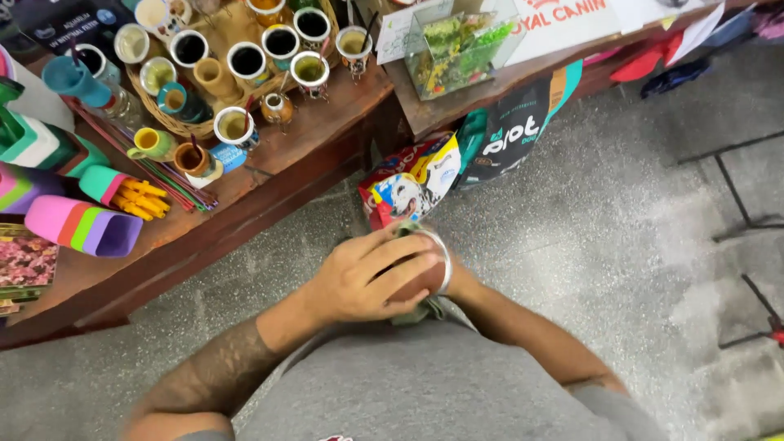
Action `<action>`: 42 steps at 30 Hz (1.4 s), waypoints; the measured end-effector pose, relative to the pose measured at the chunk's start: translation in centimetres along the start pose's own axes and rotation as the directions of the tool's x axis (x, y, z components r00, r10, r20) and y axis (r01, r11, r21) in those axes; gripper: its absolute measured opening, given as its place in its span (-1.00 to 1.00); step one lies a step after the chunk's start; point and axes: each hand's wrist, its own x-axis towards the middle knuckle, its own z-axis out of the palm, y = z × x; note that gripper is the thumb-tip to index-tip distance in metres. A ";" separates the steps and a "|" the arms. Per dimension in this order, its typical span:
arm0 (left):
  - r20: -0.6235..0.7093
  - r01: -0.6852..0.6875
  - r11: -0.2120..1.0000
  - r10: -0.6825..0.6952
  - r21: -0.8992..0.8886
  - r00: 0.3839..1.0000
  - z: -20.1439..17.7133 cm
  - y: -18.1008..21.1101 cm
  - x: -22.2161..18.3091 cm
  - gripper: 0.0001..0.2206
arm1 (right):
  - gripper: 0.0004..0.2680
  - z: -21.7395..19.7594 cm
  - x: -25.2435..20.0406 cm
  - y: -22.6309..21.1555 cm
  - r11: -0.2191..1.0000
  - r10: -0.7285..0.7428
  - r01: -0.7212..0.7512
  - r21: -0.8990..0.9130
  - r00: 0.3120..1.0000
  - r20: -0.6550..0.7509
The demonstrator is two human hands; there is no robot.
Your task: Wiping and cleaning small decorative cups on a display shelf using a cloth.
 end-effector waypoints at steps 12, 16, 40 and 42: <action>0.575 0.887 0.461 -0.720 -0.021 0.388 -1.5 -1.0 0.8 -0.58 | -0.88 -1.1 -0.7 4.9 0.545 -0.824 0.758 -0.359 0.562 -0.065; 0.285 0.794 0.599 -0.748 -0.098 0.600 1.2 -0.5 -1.1 -0.47 | -0.85 -1.1 0.6 0.1 0.882 -0.380 0.289 -0.371 0.903 -0.199; 0.555 0.776 -0.075 -0.742 -0.626 0.376 3.6 -4.8 -1.3 -0.75 | -0.69 -6.0 5.9 -6.4 0.675 -0.628 0.684 -0.277 0.730 0.270; 0.760 0.809 -0.294 -0.594 -0.509 0.263 4.4 -6.6 -2.3 -0.74 | -0.81 -6.3 7.6 -6.1 0.464 -0.732 0.862 -0.206 0.503 0.458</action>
